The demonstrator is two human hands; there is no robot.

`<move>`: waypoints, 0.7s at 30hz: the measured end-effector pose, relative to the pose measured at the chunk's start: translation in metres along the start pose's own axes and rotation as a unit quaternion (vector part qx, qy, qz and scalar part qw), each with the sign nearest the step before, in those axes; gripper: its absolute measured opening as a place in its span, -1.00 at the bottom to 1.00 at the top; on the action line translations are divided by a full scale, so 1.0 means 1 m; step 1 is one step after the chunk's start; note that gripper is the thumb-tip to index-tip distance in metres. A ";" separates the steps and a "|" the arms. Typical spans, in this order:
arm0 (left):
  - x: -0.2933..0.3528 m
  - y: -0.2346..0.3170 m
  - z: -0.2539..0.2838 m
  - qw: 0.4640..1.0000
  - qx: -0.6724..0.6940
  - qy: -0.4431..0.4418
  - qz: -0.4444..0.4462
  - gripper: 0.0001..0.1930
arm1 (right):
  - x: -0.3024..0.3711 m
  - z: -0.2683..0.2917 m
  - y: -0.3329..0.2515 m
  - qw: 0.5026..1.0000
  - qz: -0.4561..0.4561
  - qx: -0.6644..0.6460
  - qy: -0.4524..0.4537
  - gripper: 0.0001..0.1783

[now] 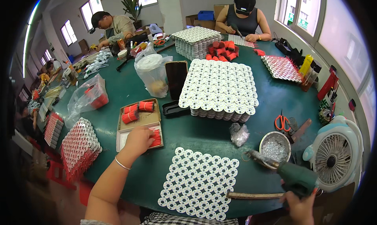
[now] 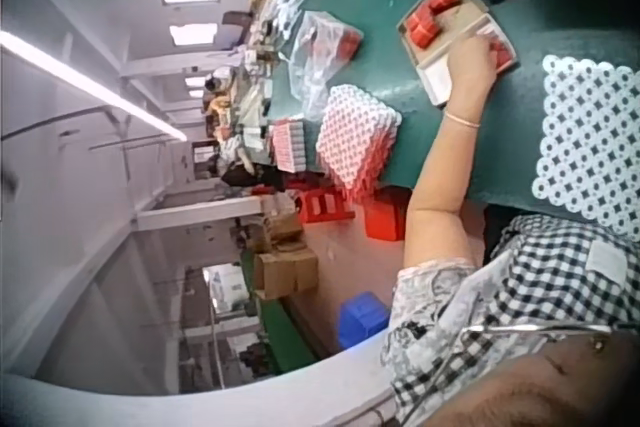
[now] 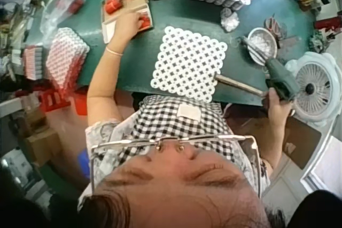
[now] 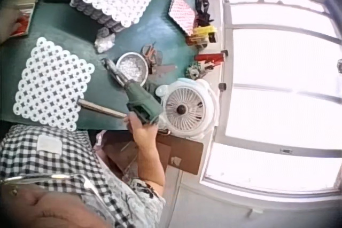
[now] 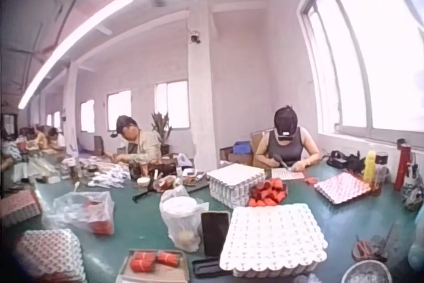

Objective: The person attaches red wires onto round LED circuit boards by placing the wires by hand and soldering them with a soldering iron.

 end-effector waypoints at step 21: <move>0.036 0.026 0.012 0.960 0.252 0.116 0.034 -0.90 | 0.020 -0.068 0.071 0.973 -0.052 -0.223 0.026 -0.35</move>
Point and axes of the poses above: each hand's wrist, its own x-axis away from the middle knuckle, its own z-axis out of the back of the hand, y = z × x, the point moved 4 cm from there along -x, towards the middle knuckle, and after that the axes turned 10 degrees about -x, right-handed, at the moved point
